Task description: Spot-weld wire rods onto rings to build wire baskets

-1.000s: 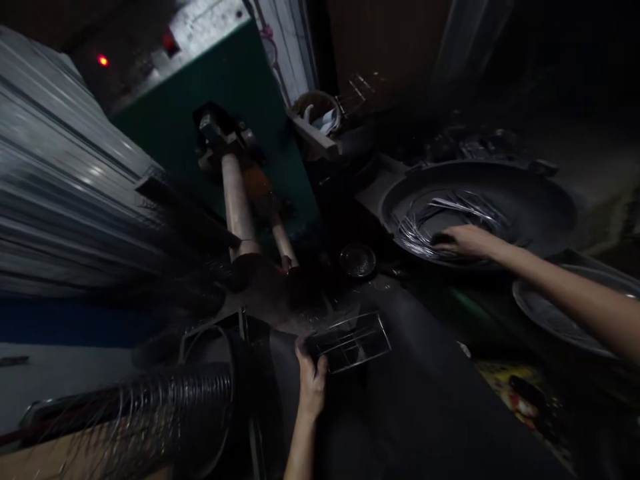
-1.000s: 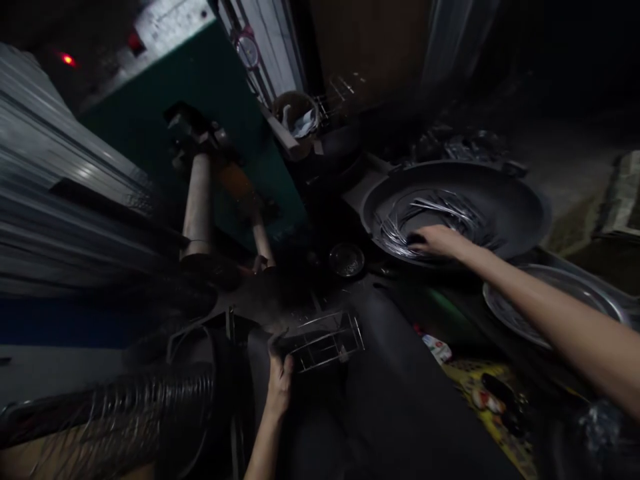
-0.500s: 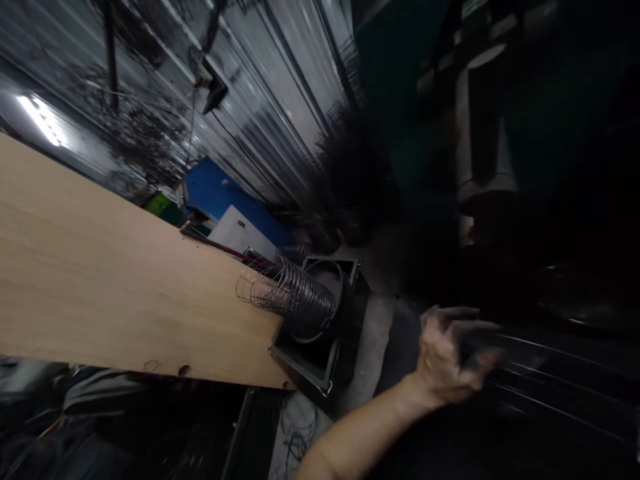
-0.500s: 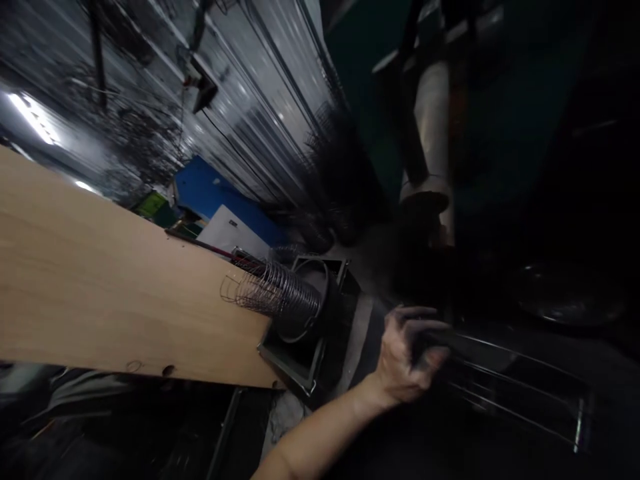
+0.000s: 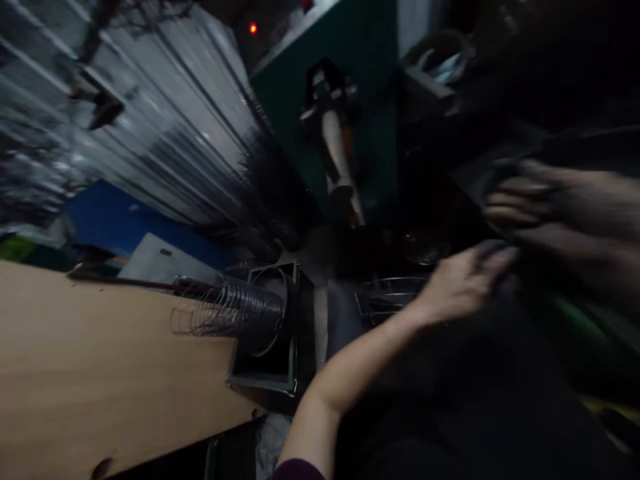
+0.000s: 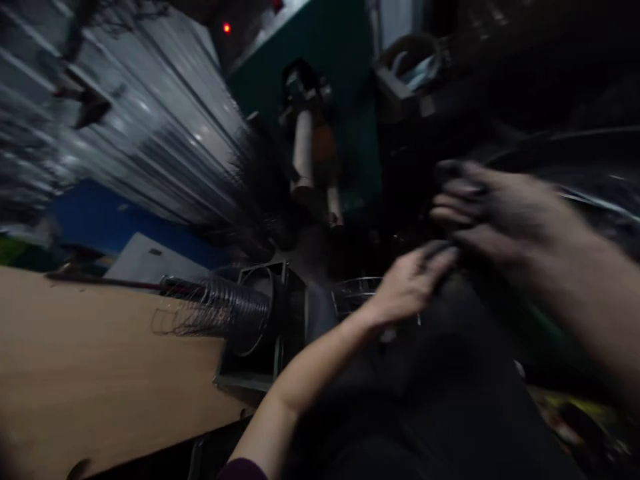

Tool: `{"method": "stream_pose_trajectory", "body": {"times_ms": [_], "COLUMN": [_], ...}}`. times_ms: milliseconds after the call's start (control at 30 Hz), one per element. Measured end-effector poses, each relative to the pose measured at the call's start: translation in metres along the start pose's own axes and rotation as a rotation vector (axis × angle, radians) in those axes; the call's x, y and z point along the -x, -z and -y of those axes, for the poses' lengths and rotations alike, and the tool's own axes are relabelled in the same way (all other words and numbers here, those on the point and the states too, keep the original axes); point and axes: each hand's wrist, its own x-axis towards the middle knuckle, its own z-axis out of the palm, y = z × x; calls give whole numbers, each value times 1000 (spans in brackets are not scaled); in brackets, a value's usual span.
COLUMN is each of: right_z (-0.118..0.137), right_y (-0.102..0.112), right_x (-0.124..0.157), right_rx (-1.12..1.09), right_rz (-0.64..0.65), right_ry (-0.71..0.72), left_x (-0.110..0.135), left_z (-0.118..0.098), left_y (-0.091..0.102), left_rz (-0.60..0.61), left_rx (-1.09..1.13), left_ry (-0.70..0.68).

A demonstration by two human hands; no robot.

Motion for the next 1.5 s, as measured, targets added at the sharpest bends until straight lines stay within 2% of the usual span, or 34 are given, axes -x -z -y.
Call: {"method": "stream_pose_trajectory", "body": {"times_ms": [100, 167, 200, 300, 367, 433, 500, 567, 633, 700, 767, 833, 933, 1067, 1133, 1367, 1500], "right_z": [0, -3, -4, -5, -2, 0, 1, -1, -5, -8, -9, -8, 1, 19, 26, 31, 26], "right_y": [7, -6, -15, -48, -67, -80, -87, -91, -96, -102, -108, -111, -108, -101, -101, -112, -116], "right_x": [25, 44, 54, 72, 73, 66, 56, 44, 32, 21, 11, 1, -15, -35, -44, -66, -74], "right_rx": [-247, -354, -383, -519, -559, -569, -583, -593, -599, -598, -591, -598, -628, -650, -648, -612, -607], "right_rz": [-69, -59, -9, 205, 263, 261, 245, 235, 258, 289, 293, 276, 231, 156, 148, 164, 158], "right_ry": [-245, -377, -408, -382, -320, -322, -364, -405, -449, -510, -567, -588, -561, -520, -513, -536, -530], "left_x": [5, 6, 6, 3, 1, 5, 20, 46, 74, 95, 103, 97, 77, 55, 48, 30, 24], "left_z": [5, 13, 18, 33, 42, 47, 52, 62, 83, 112, 141, 159, 156, 125, 117, 122, 120], "left_y": [27, 46, 53, 61, 62, 68, 83, 100, 112, 110, 100, 90, 91, 116, 127, 146, 154], "left_rz": [-40, -62, -66, -90, -116, -130, -166, -190, -161, -141, -252, -393, -455, -443, -445, -483, -459], "left_rx": [289, 466, 529, 590, 573, 512, 344, 84, -174, -335, -358, -309, -286, -327, -361, -412, -384], "left_ry": [76, 128, 147, 195, 208, 185, 122, 63, 42, 34, -6, -84, -222, -360, -391, -488, -453]}}
